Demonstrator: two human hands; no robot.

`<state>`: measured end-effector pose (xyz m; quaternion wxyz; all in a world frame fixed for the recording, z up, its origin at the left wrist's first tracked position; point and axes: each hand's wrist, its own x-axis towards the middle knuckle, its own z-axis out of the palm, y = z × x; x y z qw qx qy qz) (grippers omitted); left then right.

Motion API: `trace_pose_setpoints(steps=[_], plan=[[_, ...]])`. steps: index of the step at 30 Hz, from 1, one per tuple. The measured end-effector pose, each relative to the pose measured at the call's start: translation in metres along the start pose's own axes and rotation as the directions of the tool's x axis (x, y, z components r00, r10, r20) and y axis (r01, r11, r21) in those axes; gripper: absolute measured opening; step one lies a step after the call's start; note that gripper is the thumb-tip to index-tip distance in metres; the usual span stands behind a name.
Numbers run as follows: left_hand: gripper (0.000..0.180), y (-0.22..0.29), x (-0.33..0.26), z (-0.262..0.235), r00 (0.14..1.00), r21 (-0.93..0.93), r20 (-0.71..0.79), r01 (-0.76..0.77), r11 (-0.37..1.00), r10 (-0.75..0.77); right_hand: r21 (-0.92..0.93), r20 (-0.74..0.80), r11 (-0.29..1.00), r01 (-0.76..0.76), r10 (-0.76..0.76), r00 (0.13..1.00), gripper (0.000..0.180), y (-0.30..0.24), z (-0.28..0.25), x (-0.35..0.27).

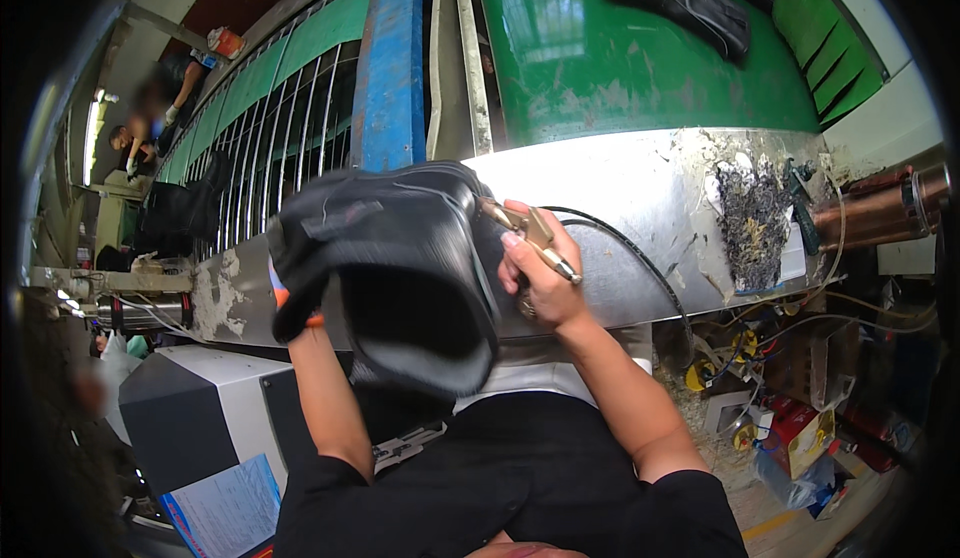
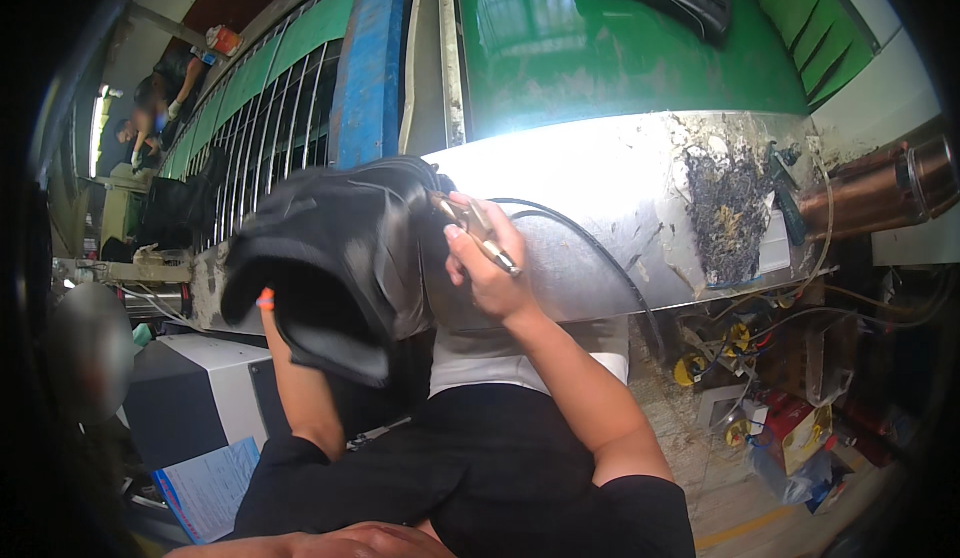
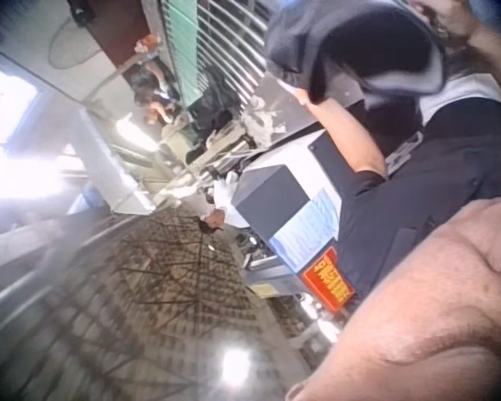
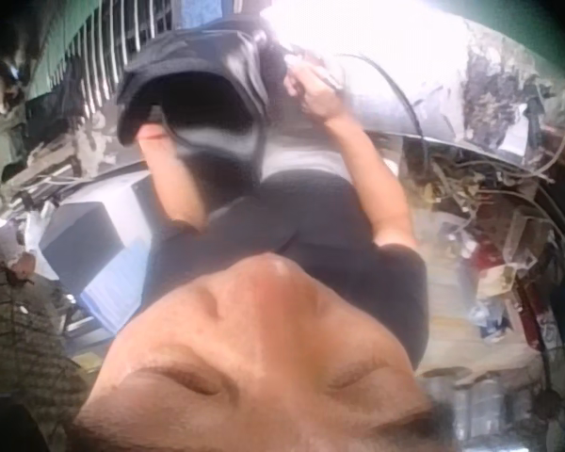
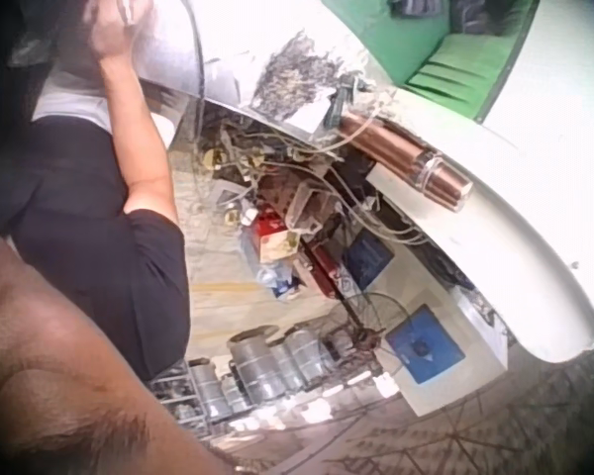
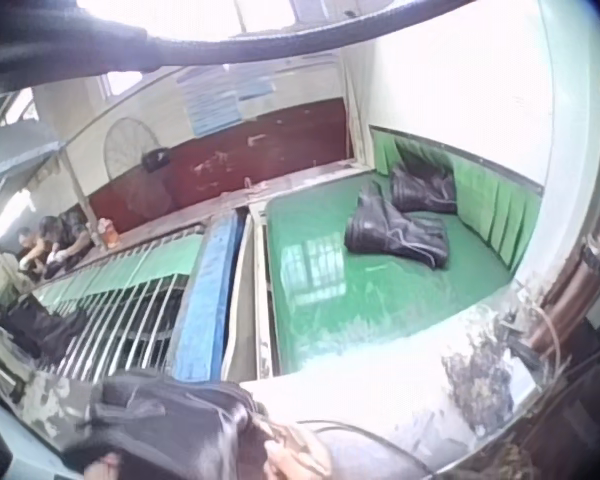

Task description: The person uses a small tool to trim and finish the edges of black boots, places the finished boots onto a conveyor belt, and opens a metal container at the workstation.

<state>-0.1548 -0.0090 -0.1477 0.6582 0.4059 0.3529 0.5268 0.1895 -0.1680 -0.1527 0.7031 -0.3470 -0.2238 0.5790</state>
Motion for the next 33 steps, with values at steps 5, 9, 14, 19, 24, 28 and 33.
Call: trace_pose_setpoints(steps=[5, 9, 14, 19, 24, 28, 33], plan=[[0.053, 0.004, -0.096, 0.002, 0.938, 0.070, -0.299, 0.204, 0.976, -0.175, -0.138, -0.012, 0.990, -0.001, 0.000, 1.000, 0.037, 0.020, 0.018, 0.003], [0.063, 0.001, -0.167, 0.068, 0.852, 0.208, -0.383, 0.455, 0.866, -0.356, -0.241, 0.028, 0.969, 0.049, -0.044, 0.999, 0.036, 0.023, 0.019, -0.010], [0.069, -0.033, -0.216, 0.106, 0.731, -0.103, -0.167, 0.654, 0.749, -0.661, -0.316, 0.071, 0.948, 0.034, -0.012, 0.997, 0.039, 0.028, 0.012, -0.035], [0.069, -0.045, -0.214, 0.133, 0.698, -0.197, -0.068, 0.691, 0.696, -0.713, -0.303, 0.142, 0.953, 0.025, 0.019, 0.990, 0.042, 0.027, 0.008, -0.049], [0.083, -0.052, -0.199, 0.160, 0.629, -0.131, 0.030, 0.773, 0.621, -0.777, -0.348, 0.153, 0.938, -0.006, 0.063, 0.986, 0.040, 0.013, -0.005, -0.062], [0.086, -0.057, -0.186, 0.181, 0.573, -0.107, 0.170, 0.819, 0.563, -0.802, -0.379, 0.060, 0.919, -0.106, 0.139, 0.989, 0.041, -0.002, -0.022, -0.084], [0.093, -0.071, -0.163, 0.201, 0.421, 0.031, 0.387, 0.883, 0.468, -0.820, -0.304, -0.048, 0.933, -0.191, 0.186, 0.981, 0.040, -0.033, -0.036, -0.119]])
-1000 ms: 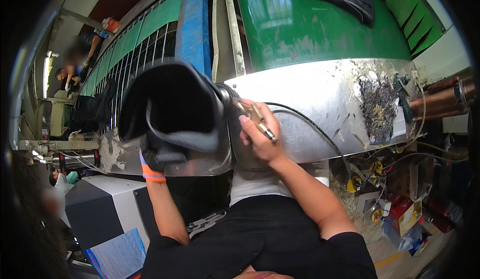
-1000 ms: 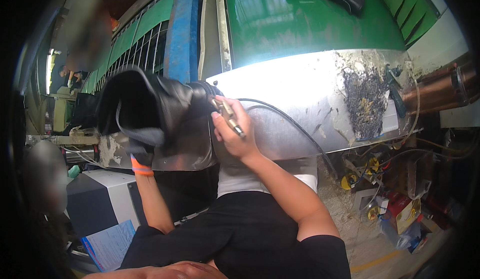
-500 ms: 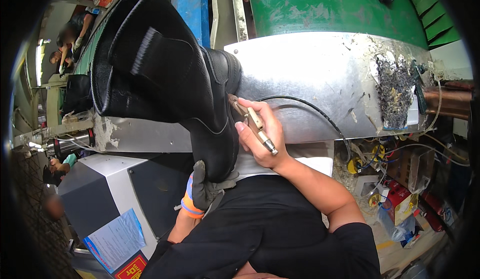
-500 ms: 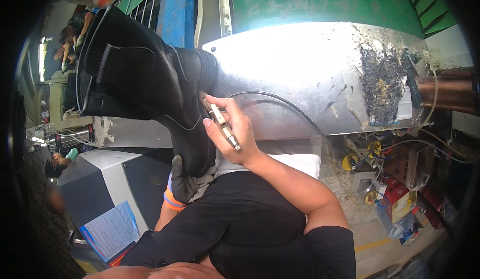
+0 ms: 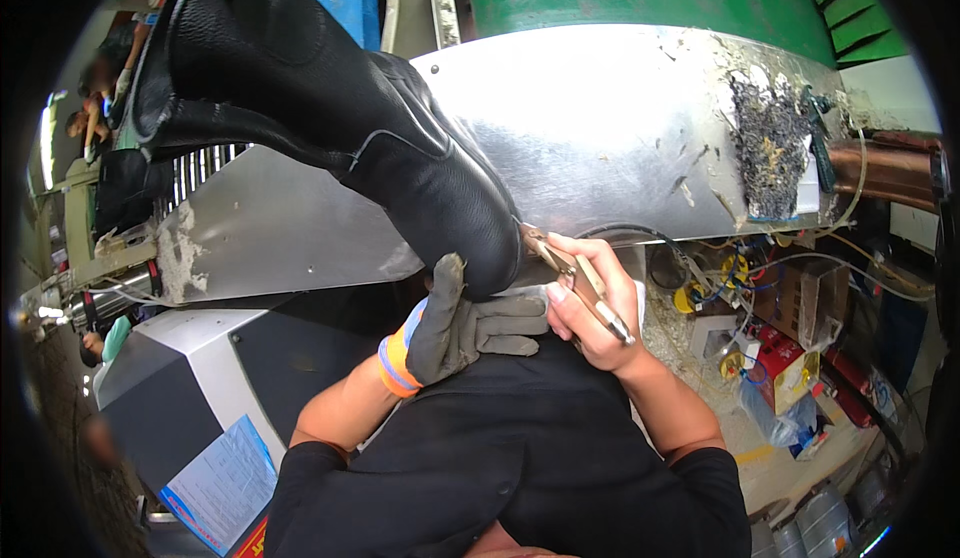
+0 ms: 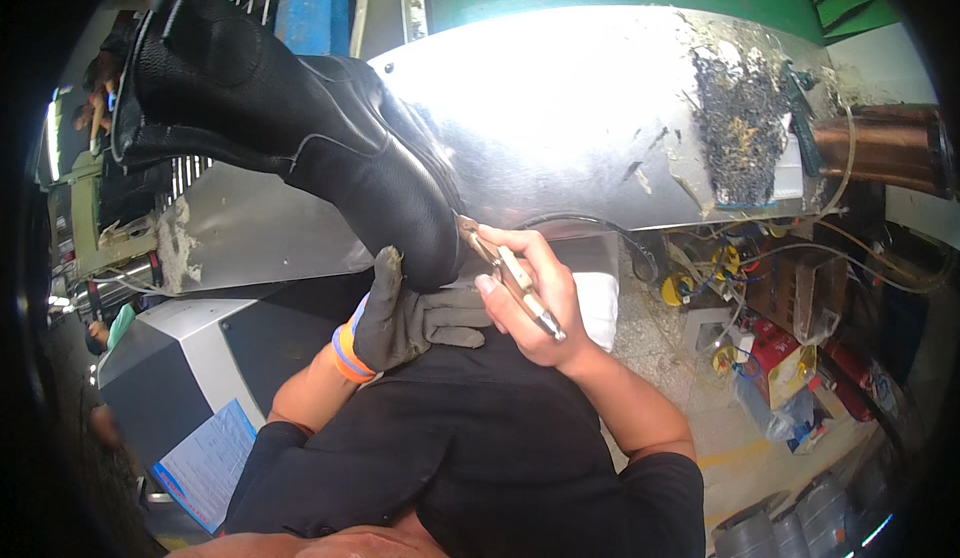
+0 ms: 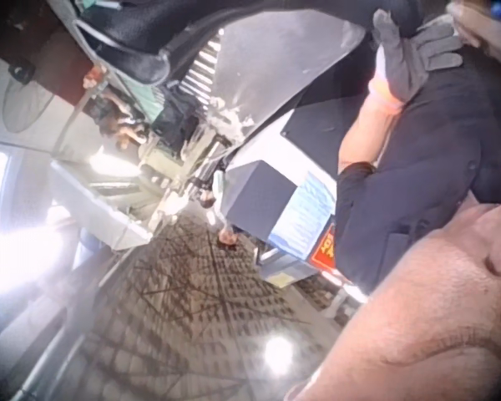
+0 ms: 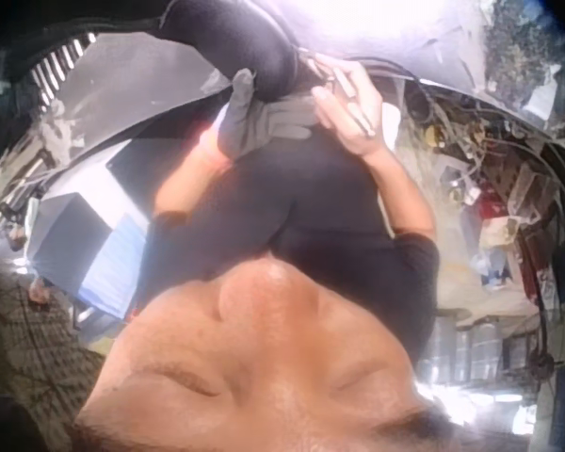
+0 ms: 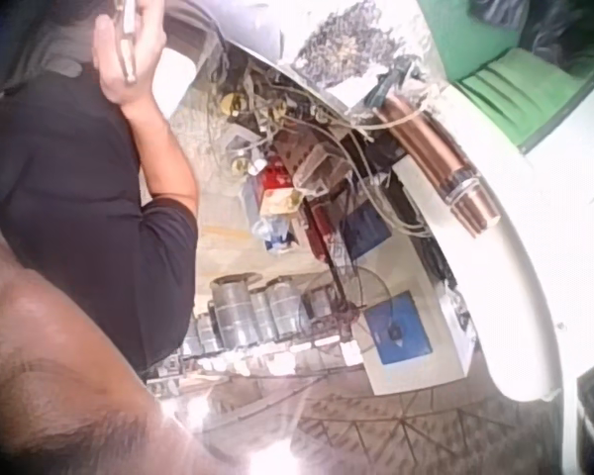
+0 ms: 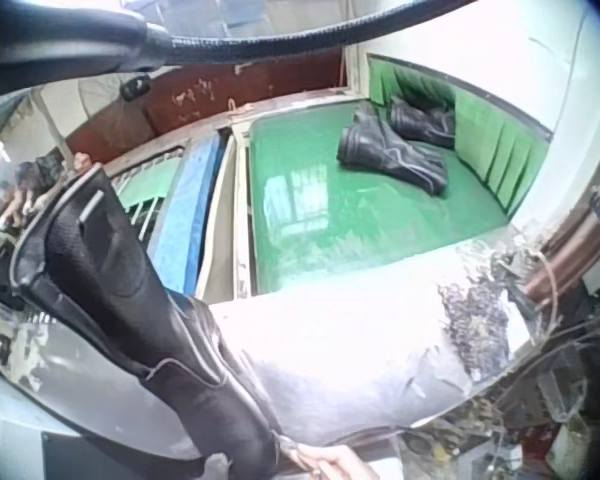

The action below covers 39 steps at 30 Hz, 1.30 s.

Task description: The person uses a small tool to trim and finish the edges of black boots, places the finished boots onto a conveyor belt, and opens a metal container at the workstation.

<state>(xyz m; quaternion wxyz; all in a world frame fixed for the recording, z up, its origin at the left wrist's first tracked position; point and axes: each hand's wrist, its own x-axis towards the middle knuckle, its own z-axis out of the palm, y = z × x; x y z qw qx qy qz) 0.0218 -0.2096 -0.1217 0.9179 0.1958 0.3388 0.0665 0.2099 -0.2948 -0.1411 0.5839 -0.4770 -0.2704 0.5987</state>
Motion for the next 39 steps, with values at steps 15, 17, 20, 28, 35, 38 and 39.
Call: trace_pose_setpoints(steps=[15, 17, 20, 28, 35, 38, 39], plan=[[0.081, 0.043, 0.068, -0.003, 0.917, 0.152, 0.350, 0.144, 0.978, -0.190, 0.037, -0.235, 0.958, 0.285, -0.269, 0.934, 0.041, 0.006, 0.002, -0.010], [0.056, 0.085, 0.035, -0.008, 0.965, 0.742, 0.242, -0.116, 0.660, -0.103, 0.030, -0.242, 0.956, 0.292, -0.276, 0.930, 0.041, 0.004, -0.001, -0.008], [0.044, 0.162, -0.036, -0.066, 0.991, 0.893, 0.102, -0.050, -0.448, 0.092, -0.025, -0.264, 0.962, 0.272, -0.268, 0.926, 0.041, 0.003, -0.004, -0.006], [0.024, 0.259, -0.081, -0.173, 0.381, 0.986, 0.144, -0.136, -0.098, 0.913, 0.020, -0.197, 0.959, 0.282, -0.272, 0.942, 0.041, -0.015, -0.019, 0.027], [0.033, 0.129, -0.065, -0.092, 0.032, 0.895, 0.107, -0.439, -0.082, 0.994, 0.131, -0.161, 0.969, 0.210, -0.188, 0.969, 0.040, -0.030, -0.033, 0.080], [0.046, 0.087, -0.075, -0.126, -0.127, 0.869, 0.148, -0.456, -0.190, 0.981, 0.174, -0.140, 0.970, 0.171, -0.147, 0.979, 0.041, -0.039, -0.031, 0.088], [0.044, 0.080, -0.085, -0.169, -0.085, 0.892, 0.092, -0.436, -0.120, 0.992, 0.184, -0.140, 0.970, 0.161, -0.136, 0.981, 0.042, -0.041, -0.032, 0.087]])
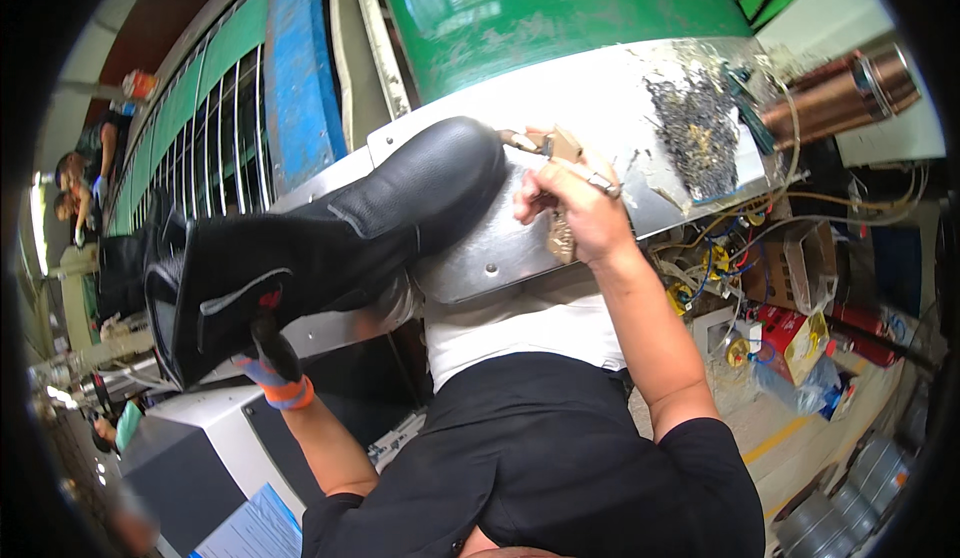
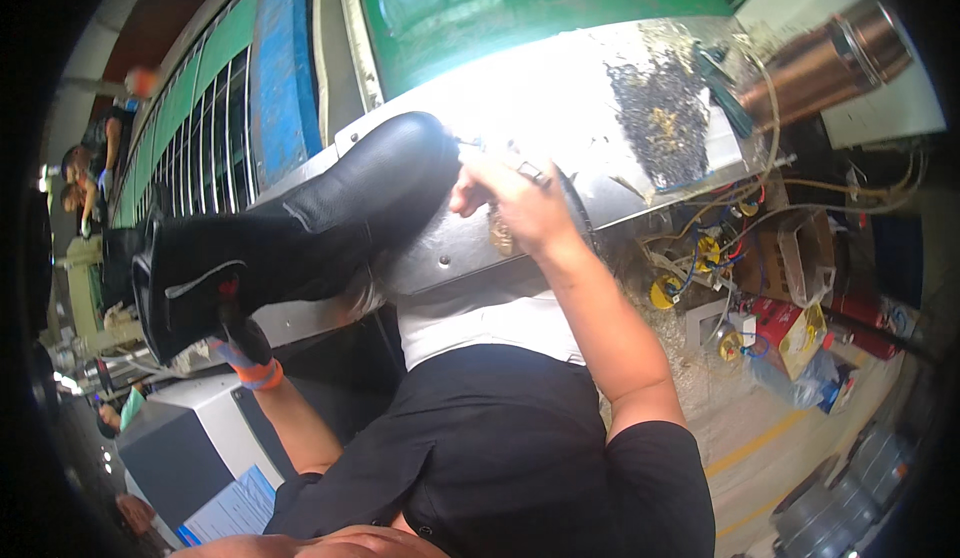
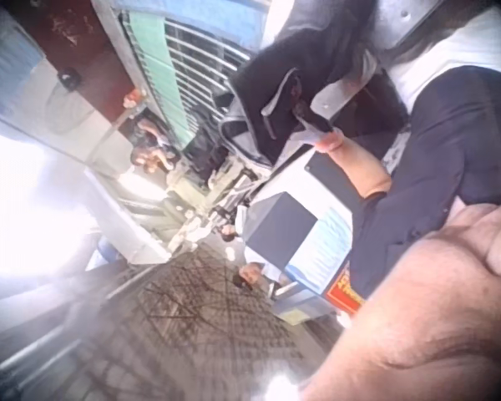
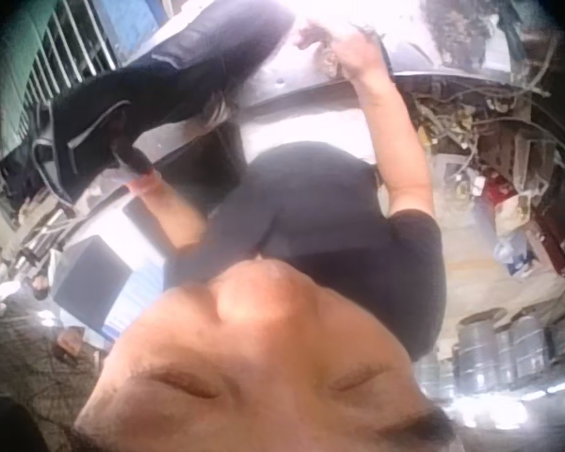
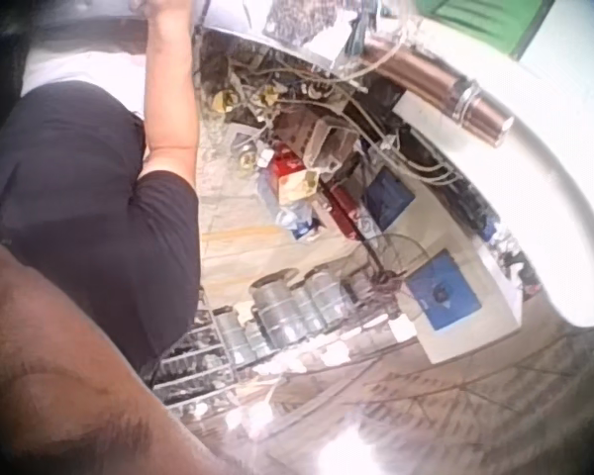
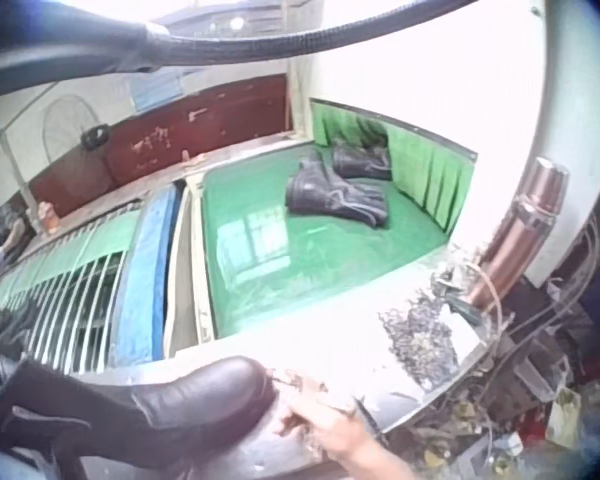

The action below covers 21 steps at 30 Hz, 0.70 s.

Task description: The person uses a small tool to trim and finish the edges of black boots, places the finished boots onto a conveyor belt, and opens a metal container at the workstation.

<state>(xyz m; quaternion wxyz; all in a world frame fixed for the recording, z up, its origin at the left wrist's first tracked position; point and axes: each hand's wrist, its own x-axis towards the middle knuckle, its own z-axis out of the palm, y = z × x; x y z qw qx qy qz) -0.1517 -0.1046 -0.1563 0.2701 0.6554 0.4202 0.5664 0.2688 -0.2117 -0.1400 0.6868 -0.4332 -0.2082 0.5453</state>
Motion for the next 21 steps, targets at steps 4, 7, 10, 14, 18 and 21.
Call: trace_pose_setpoints(steps=[4, 7, 10, 14, 18, 21], plan=[[0.036, -0.012, 0.001, -0.003, 0.998, 0.145, 0.042, 0.036, 0.989, -0.043, -0.005, 0.054, 1.000, -0.030, 0.030, 0.998, 0.030, -0.009, -0.008, 0.017], [0.037, -0.022, 0.006, 0.009, 0.998, -0.031, 0.013, 0.065, 0.997, -0.065, -0.062, 0.075, 0.986, -0.153, 0.157, 0.985, 0.023, -0.021, 0.003, 0.037], [0.038, -0.018, 0.007, 0.003, 0.993, -0.027, 0.061, 0.105, 0.994, -0.103, -0.067, 0.056, 0.984, -0.165, 0.169, 0.984, 0.024, -0.020, 0.002, 0.042], [0.036, -0.017, 0.006, 0.005, 0.996, 0.190, 0.075, -0.059, 0.980, 0.045, -0.112, 0.044, 0.994, 0.020, -0.015, 0.999, 0.042, -0.012, 0.002, 0.011], [0.035, 0.002, 0.005, 0.018, 0.986, 0.249, 0.135, -0.133, 0.959, 0.102, -0.427, -0.027, 0.869, 0.251, -0.289, 0.957, 0.038, 0.029, 0.012, -0.025], [0.036, 0.005, 0.008, 0.021, 0.997, 0.143, 0.080, -0.031, 0.989, 0.020, -0.596, 0.046, 0.688, 0.413, -0.485, 0.874, 0.042, 0.047, 0.024, -0.042]])
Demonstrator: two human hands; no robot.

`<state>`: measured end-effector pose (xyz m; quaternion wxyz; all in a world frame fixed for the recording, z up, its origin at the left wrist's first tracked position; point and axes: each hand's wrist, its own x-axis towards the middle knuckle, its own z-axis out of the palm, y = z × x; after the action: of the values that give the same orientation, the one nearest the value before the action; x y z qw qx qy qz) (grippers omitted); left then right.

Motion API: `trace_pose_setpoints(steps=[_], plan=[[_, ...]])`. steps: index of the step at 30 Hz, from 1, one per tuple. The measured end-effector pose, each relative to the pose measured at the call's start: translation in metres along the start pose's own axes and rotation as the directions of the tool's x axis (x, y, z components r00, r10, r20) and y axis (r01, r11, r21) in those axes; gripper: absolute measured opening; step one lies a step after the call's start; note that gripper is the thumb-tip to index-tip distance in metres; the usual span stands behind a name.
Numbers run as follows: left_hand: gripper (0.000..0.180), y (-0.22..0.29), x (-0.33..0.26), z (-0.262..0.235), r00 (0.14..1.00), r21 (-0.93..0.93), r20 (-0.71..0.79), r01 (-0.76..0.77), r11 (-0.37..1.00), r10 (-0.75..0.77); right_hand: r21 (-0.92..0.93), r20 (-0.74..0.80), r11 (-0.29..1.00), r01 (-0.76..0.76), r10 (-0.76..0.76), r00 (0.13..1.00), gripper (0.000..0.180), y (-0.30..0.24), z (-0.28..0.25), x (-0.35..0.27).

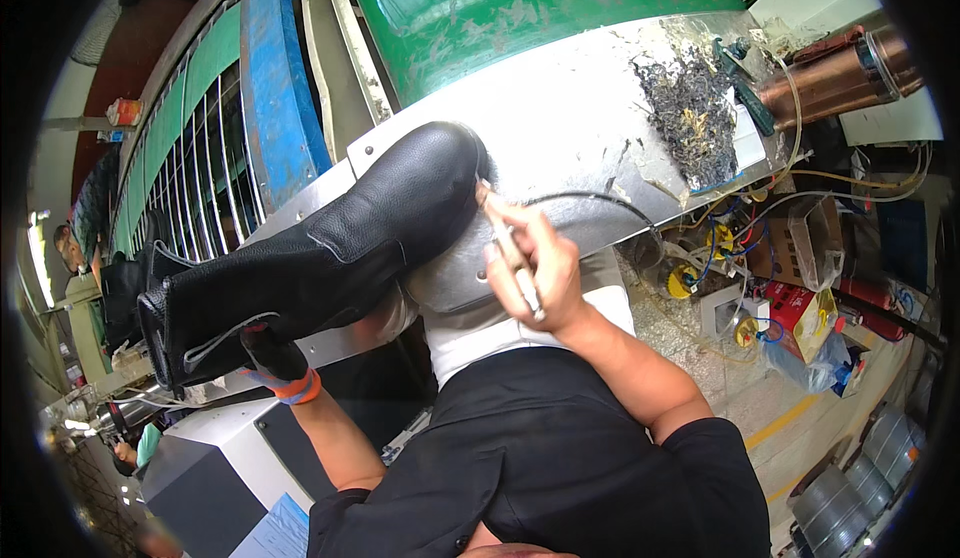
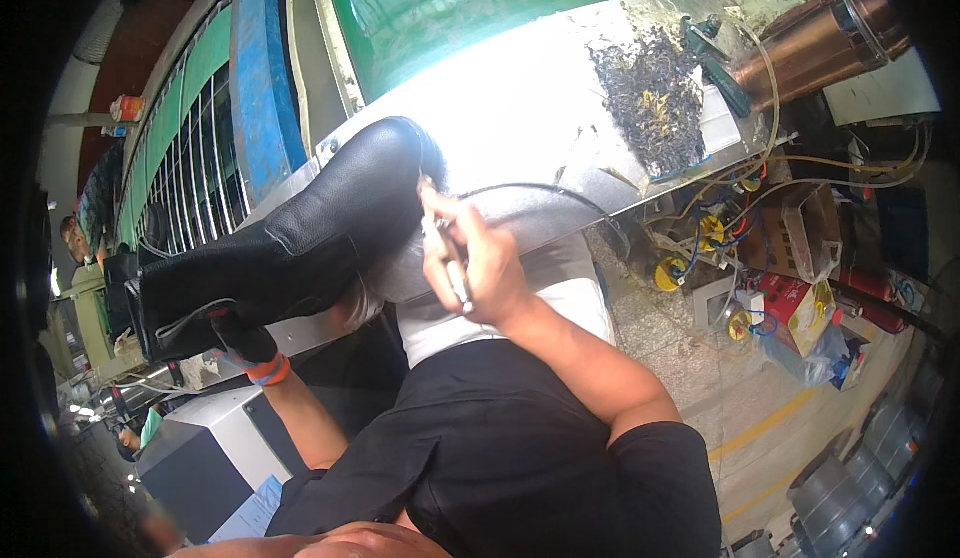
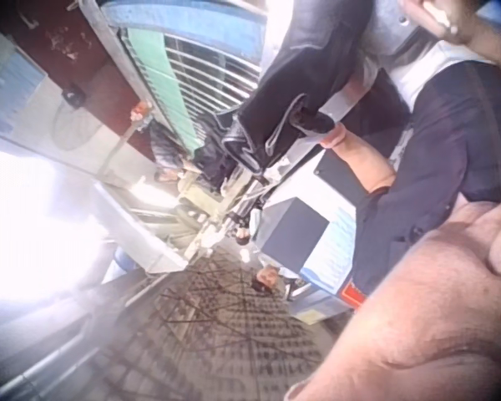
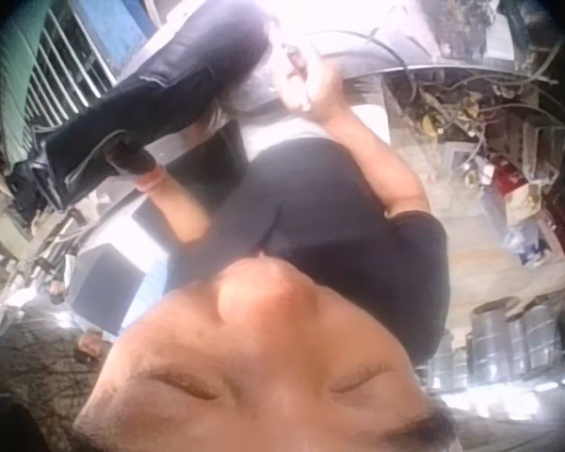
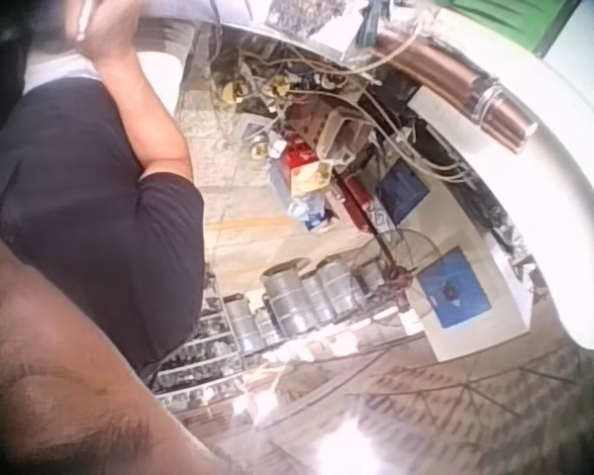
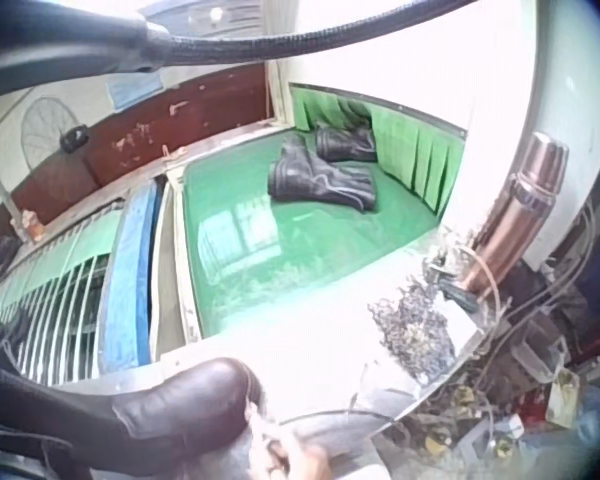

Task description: The person uses a small tool to trim and finish the edges of black boots, places the finished boots onto a conveyor belt, and opens a metal container at the workstation.

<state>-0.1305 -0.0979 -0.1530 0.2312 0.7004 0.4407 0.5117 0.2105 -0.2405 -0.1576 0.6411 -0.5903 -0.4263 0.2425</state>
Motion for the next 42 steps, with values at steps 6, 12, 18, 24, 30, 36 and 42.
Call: trace_pose_setpoints(steps=[6, 12, 18, 24, 30, 36, 42], plan=[[0.041, 0.016, 0.009, 0.001, 0.982, -0.313, -0.007, 0.178, 0.933, -0.190, 0.000, 0.229, 0.993, 0.116, -0.113, 0.967, 0.053, -0.004, -0.015, -0.022], [0.041, 0.062, 0.057, -0.011, 0.999, -0.105, 0.034, 0.043, 0.994, -0.040, 0.129, -0.020, 0.991, -0.036, 0.038, 0.999, 0.017, 0.025, -0.105, 0.017], [0.029, 0.057, 0.228, 0.059, 0.940, 0.039, 0.298, -0.185, 0.982, 0.165, 0.140, -0.251, 0.990, 0.025, 0.011, 0.968, 0.046, 0.038, -0.114, 0.040], [0.034, 0.159, 0.398, 0.212, 0.915, -0.012, 0.345, -0.216, 0.976, 0.207, 0.029, -0.288, 0.997, 0.076, -0.065, 0.956, 0.045, 0.035, -0.111, 0.042], [0.076, 0.206, 0.428, 0.265, 0.102, -0.566, 0.747, -0.420, 0.709, 0.657, 0.130, -0.271, 0.991, 0.004, 0.031, 0.962, 0.045, 0.033, -0.116, 0.042], [0.052, 0.090, 0.203, 0.253, 0.475, -0.112, 0.815, -0.432, 0.895, 0.332, 0.158, -0.266, 0.987, -0.022, 0.064, 0.962, 0.048, 0.027, -0.114, 0.039], [0.038, 0.029, 0.093, 0.181, 0.638, -0.403, 0.696, 0.727, 0.556, -0.330, 0.180, -0.243, 0.983, -0.037, 0.081, 0.966, 0.054, 0.031, -0.115, 0.042]])
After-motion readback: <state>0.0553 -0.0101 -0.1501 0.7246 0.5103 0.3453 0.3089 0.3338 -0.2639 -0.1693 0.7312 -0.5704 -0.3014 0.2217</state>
